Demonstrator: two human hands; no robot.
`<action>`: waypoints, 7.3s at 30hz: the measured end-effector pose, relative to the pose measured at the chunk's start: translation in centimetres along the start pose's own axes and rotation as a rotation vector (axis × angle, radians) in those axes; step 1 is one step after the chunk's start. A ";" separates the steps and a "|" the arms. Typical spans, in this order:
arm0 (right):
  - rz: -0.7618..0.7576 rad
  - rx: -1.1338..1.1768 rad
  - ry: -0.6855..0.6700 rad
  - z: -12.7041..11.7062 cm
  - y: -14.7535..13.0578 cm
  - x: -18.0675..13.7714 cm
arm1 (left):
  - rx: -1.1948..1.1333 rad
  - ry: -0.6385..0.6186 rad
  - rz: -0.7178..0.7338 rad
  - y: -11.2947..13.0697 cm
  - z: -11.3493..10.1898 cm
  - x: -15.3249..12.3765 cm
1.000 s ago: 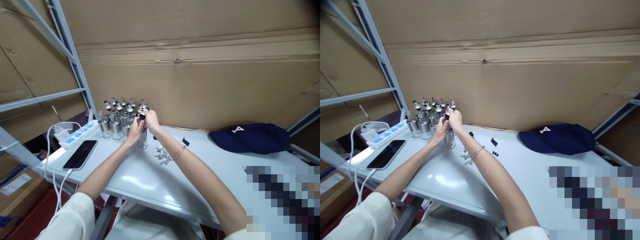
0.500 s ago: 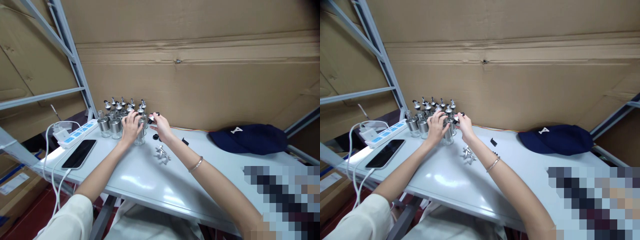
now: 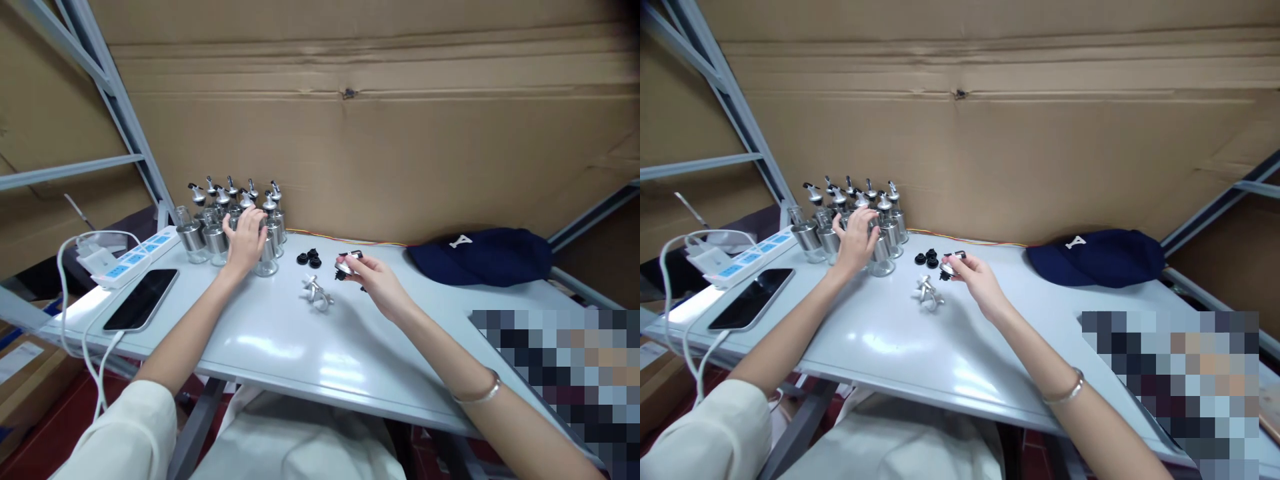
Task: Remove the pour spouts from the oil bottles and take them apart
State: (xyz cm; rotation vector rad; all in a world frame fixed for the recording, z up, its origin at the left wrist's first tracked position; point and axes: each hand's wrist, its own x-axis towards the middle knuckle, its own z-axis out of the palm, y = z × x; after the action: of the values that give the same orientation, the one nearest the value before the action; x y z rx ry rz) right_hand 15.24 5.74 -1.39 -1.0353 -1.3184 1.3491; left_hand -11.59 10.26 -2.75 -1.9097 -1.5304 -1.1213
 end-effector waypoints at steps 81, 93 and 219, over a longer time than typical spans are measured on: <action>-1.070 -1.269 -0.233 -0.8 2.4 -3.1 | -0.341 -0.193 0.719 11.1 -1.5 -6.5; -0.645 -0.681 0.042 -1.6 -0.3 -1.8 | -0.361 -0.077 0.681 10.8 -1.6 -5.7; -0.378 -0.420 0.079 -5.9 1.7 1.4 | -0.303 -0.014 0.688 8.8 -1.3 -4.1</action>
State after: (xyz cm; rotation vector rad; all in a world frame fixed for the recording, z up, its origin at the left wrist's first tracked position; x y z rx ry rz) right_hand 20.67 8.31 -3.37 -1.0333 -1.6794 0.7593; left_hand -3.92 4.37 -4.13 -2.3709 -0.6152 -1.0410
